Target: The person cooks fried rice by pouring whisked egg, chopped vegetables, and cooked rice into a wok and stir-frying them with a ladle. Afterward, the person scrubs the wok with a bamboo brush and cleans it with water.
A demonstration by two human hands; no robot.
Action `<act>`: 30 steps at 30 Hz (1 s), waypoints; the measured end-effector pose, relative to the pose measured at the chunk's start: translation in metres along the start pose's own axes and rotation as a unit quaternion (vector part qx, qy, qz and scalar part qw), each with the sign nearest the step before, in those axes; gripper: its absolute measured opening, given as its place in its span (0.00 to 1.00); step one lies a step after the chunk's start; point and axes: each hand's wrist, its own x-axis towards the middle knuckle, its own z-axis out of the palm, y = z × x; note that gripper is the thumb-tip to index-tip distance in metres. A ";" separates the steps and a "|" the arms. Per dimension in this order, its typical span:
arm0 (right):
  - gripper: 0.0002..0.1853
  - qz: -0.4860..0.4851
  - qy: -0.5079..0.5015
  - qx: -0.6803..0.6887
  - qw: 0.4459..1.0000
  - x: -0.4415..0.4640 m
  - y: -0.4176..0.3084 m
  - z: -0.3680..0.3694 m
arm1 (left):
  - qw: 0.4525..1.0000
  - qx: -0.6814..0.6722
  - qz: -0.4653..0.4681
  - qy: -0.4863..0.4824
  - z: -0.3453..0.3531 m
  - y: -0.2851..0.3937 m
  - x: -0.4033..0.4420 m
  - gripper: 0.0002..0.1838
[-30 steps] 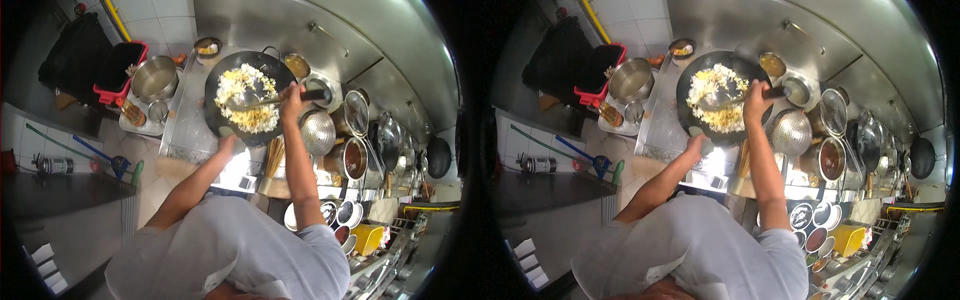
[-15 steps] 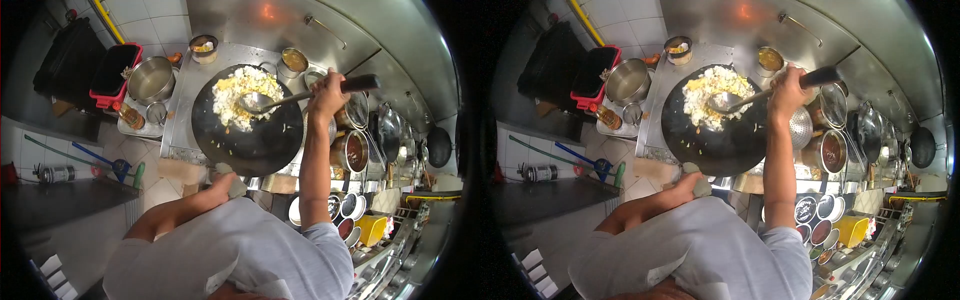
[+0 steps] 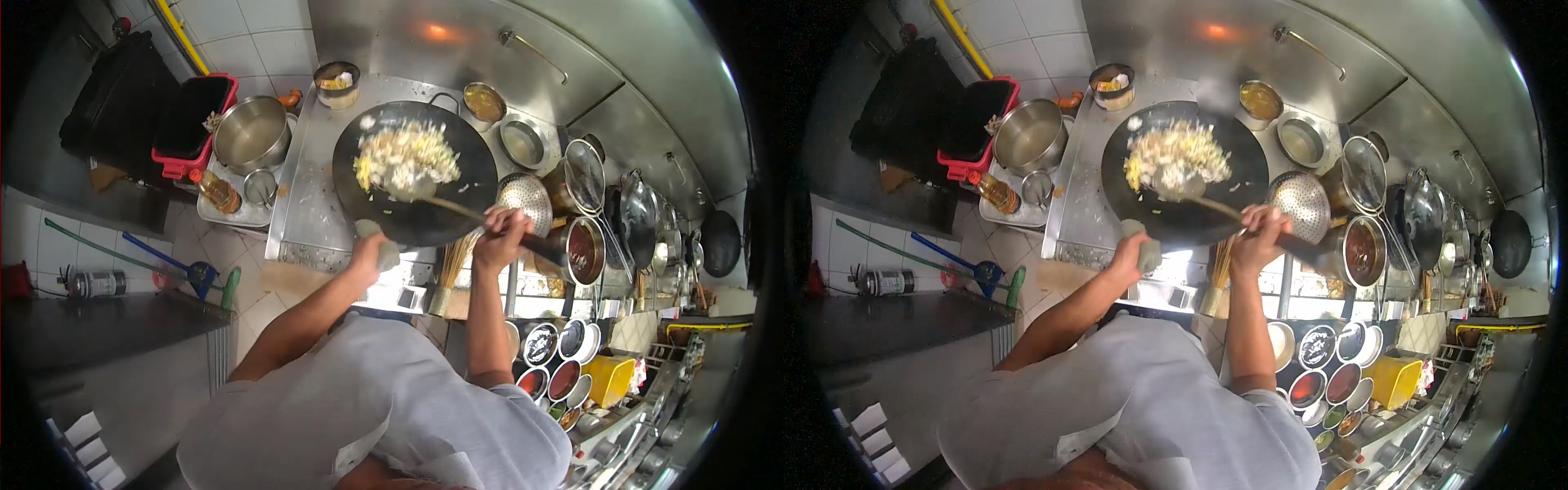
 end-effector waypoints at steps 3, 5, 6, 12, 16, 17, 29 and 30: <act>0.11 0.056 0.032 -0.077 0.995 -0.032 0.019 -0.032 | 1.000 0.006 0.017 -0.006 0.008 0.002 0.041 0.07; 0.11 0.070 0.042 -0.134 0.988 -0.053 0.020 -0.047 | 0.999 0.041 0.016 -0.017 0.004 -0.001 0.049 0.11; 0.12 0.145 0.079 -0.117 0.979 -0.061 0.020 -0.051 | 0.999 0.043 0.018 -0.019 0.006 0.006 0.046 0.11; 0.20 0.407 0.185 -0.046 0.893 -0.110 0.006 -0.099 | 0.930 0.327 0.114 0.123 -0.056 0.001 0.019 0.42; 0.20 0.534 0.117 0.006 0.837 -0.130 -0.009 -0.114 | 0.697 0.672 0.140 0.206 -0.123 -0.004 -0.019 0.41; 0.18 0.576 0.080 0.029 0.813 -0.132 -0.017 -0.113 | 0.650 0.707 0.156 0.230 -0.152 -0.019 -0.009 0.39; 0.42 -0.408 -0.210 -0.251 0.853 0.038 -0.276 0.018 | 0.652 0.379 0.656 -0.029 -0.002 0.194 -0.173 0.24; 0.41 -0.475 -0.197 -0.220 0.829 0.044 -0.297 0.036 | 0.585 0.366 0.720 -0.075 0.031 0.223 -0.221 0.24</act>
